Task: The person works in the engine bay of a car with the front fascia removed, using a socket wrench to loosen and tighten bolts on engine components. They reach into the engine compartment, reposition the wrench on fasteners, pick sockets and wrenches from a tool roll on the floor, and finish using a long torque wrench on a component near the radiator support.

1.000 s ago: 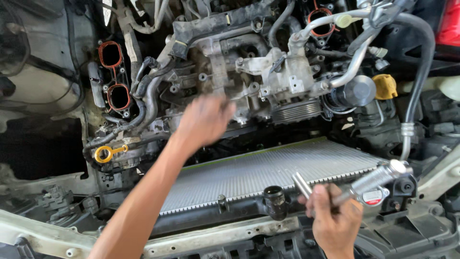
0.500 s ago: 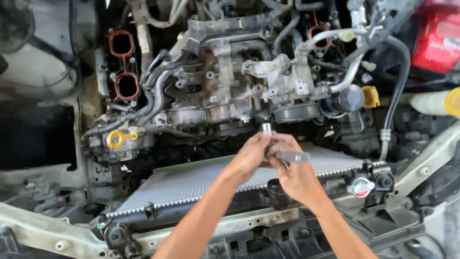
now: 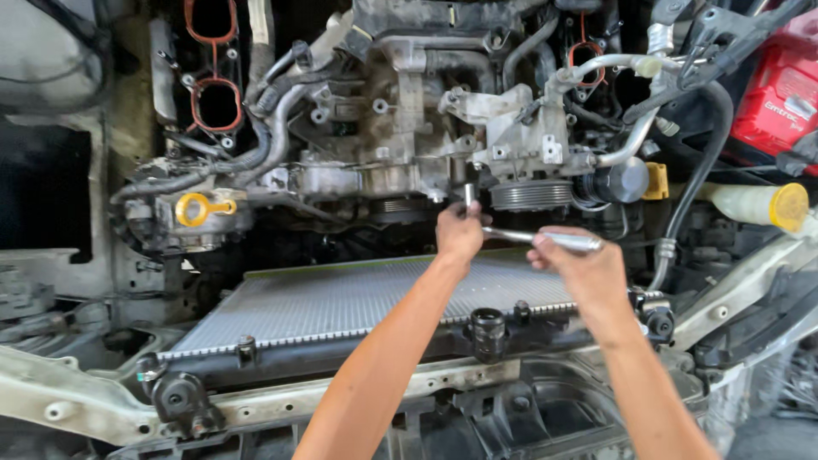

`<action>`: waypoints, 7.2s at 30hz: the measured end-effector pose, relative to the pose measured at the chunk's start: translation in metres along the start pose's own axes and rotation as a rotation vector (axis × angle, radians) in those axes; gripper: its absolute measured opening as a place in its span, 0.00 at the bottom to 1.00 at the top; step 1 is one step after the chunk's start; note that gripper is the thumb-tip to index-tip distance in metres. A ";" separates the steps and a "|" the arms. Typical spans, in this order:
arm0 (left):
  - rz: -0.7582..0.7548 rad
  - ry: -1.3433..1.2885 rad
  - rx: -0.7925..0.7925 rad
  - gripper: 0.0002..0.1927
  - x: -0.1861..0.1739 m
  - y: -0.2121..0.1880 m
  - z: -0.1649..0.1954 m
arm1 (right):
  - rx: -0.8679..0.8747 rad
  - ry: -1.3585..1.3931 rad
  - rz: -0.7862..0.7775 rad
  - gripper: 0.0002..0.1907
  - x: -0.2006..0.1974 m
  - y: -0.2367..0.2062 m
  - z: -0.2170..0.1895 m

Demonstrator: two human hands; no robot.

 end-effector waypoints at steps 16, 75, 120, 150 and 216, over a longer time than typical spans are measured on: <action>0.159 0.109 0.112 0.19 -0.008 0.019 0.005 | 0.429 0.411 -0.001 0.10 -0.060 0.089 0.099; -0.314 -0.614 -0.059 0.21 0.061 0.065 -0.040 | -0.729 -0.477 0.105 0.10 0.036 -0.044 -0.075; -0.711 1.167 -0.123 0.30 -0.124 -0.270 -0.209 | -0.592 -0.243 -0.255 0.07 -0.032 -0.382 0.135; -1.083 1.895 0.342 0.16 0.069 -0.272 -0.805 | 0.728 0.231 0.799 0.27 -0.183 -0.564 1.113; -1.462 1.717 0.480 0.17 0.053 -0.202 -1.078 | 0.786 0.439 1.176 0.17 -0.109 -0.610 1.325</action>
Point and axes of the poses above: each hand's wrist, its own y-axis towards the middle knuckle, its own x-axis out of the palm, z = x × y, the point moved 10 cm from there along y, towards the middle knuckle, and after that the axes turned 8 degrees about y, right-handed, at the moved point
